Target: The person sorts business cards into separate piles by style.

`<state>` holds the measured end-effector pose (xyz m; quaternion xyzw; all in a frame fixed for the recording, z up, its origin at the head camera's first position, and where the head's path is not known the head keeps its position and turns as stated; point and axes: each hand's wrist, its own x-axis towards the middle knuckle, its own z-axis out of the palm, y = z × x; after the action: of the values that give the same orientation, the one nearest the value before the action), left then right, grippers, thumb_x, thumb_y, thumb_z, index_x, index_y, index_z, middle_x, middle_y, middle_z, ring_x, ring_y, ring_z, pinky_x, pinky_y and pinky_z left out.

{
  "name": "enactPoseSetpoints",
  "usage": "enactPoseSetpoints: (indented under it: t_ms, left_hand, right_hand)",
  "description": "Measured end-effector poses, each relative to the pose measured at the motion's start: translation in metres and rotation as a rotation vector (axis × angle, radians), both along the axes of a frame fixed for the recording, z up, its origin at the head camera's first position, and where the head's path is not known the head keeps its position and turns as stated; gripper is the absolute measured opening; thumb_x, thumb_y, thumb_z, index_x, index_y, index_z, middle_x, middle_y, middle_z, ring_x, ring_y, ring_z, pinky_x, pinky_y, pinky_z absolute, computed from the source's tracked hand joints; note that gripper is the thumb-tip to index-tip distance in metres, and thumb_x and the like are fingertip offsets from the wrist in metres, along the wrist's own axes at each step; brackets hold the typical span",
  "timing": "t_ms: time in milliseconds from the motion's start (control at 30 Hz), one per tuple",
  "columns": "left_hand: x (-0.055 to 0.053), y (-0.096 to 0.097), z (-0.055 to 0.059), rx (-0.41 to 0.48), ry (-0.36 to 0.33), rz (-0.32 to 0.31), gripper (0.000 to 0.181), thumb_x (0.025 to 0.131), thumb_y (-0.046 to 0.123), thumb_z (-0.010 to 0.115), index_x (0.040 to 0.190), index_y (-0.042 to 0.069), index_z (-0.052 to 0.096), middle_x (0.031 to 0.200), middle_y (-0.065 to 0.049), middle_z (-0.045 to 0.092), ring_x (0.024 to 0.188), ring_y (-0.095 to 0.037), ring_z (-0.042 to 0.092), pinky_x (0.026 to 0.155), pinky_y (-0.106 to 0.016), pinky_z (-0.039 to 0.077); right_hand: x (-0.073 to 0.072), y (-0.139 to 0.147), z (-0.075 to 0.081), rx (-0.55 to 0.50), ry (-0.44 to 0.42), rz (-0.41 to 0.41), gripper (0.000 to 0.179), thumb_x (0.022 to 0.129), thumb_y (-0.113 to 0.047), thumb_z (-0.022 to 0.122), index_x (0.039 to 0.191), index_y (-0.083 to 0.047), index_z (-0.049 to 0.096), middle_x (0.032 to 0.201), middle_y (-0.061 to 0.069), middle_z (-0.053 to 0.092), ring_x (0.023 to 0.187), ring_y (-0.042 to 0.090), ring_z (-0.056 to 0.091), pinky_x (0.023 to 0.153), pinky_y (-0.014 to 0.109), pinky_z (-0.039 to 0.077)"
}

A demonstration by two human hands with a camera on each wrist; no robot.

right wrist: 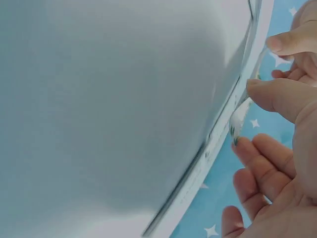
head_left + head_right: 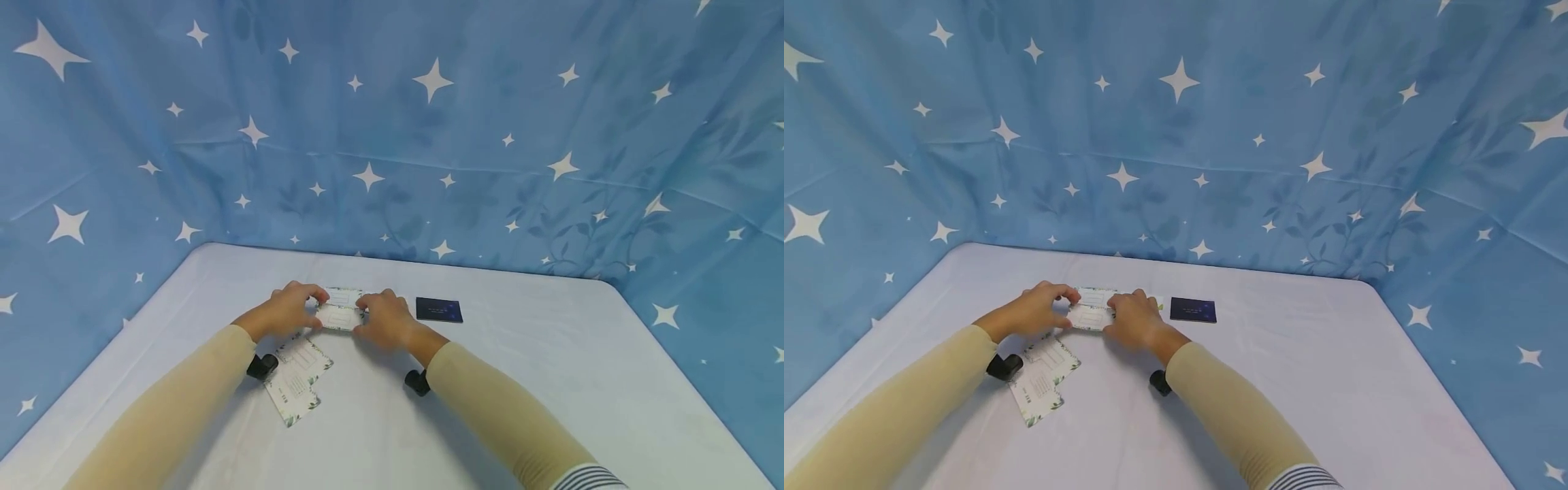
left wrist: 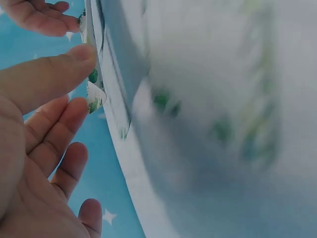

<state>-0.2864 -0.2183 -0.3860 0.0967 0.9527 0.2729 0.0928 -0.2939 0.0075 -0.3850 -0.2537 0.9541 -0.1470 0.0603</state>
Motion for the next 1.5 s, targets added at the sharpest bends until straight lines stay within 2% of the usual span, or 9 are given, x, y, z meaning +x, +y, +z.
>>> enactPoseSetpoints:
  t_ms: [200,333,500,667,833,1033,1500]
  left_hand:
    - [-0.026,-0.01,0.007,-0.013,0.016,-0.005,0.048,0.087,0.021,0.08,0.131,0.014,0.061,0.132,-0.01,0.054,0.12,-0.037,0.042,0.098,-0.056,0.032]
    - [-0.04,-0.015,0.003,-0.004,0.014,0.001,0.049,0.088,0.017,0.078,0.133,0.011,0.06,0.132,-0.01,0.055,0.122,-0.035,0.041,0.1,-0.056,0.027]
    - [-0.051,-0.013,-0.004,0.004,-0.002,-0.004,0.049,0.09,0.016,0.076,0.135,0.009,0.058,0.135,-0.01,0.055,0.126,-0.035,0.039,0.102,-0.056,0.025]
    - [-0.052,-0.01,-0.007,-0.007,-0.004,0.001,0.051,0.09,0.014,0.076,0.136,0.007,0.057,0.137,-0.011,0.055,0.127,-0.035,0.039,0.102,-0.057,0.026]
    - [-0.051,-0.011,-0.011,-0.024,-0.028,0.012,0.058,0.091,0.016,0.075,0.143,0.01,0.052,0.144,-0.015,0.05,0.134,-0.039,0.035,0.103,-0.06,0.026]
    - [-0.049,-0.012,-0.015,-0.026,-0.01,0.008,0.055,0.092,0.017,0.073,0.143,0.008,0.054,0.146,-0.011,0.051,0.138,-0.04,0.034,0.105,-0.062,0.023]
    - [-0.046,-0.007,-0.013,-0.01,-0.013,0.012,0.056,0.092,0.019,0.072,0.144,0.009,0.053,0.147,-0.015,0.05,0.139,-0.041,0.035,0.106,-0.064,0.023]
  right_hand:
    - [-0.027,-0.014,0.003,0.009,0.018,-0.011,0.05,0.093,-0.033,0.071,0.137,-0.012,0.06,0.13,0.002,0.064,0.116,0.025,0.048,0.101,0.044,0.036]
    - [-0.04,-0.022,0.0,0.019,0.024,-0.022,0.049,0.095,-0.032,0.069,0.139,-0.012,0.059,0.132,0.002,0.063,0.12,0.025,0.047,0.101,0.045,0.036]
    - [-0.048,-0.027,-0.01,0.048,-0.003,-0.065,0.05,0.097,-0.032,0.066,0.142,-0.014,0.056,0.137,0.002,0.06,0.123,0.026,0.046,0.101,0.045,0.035]
    - [-0.05,-0.028,-0.015,0.043,-0.016,-0.085,0.05,0.097,-0.033,0.066,0.144,-0.016,0.055,0.141,0.002,0.057,0.125,0.025,0.044,0.1,0.045,0.033]
    - [-0.051,-0.025,-0.015,0.053,-0.024,-0.089,0.054,0.097,-0.036,0.066,0.145,-0.016,0.053,0.144,0.003,0.054,0.13,0.027,0.041,0.101,0.048,0.031]
    - [-0.05,-0.023,-0.014,0.065,-0.033,-0.139,0.062,0.094,-0.041,0.068,0.146,-0.014,0.052,0.141,0.005,0.057,0.127,0.029,0.042,0.101,0.05,0.029]
    - [-0.05,-0.024,-0.017,0.046,-0.035,-0.147,0.063,0.094,-0.043,0.069,0.147,-0.013,0.051,0.144,0.004,0.054,0.128,0.029,0.042,0.101,0.053,0.028]
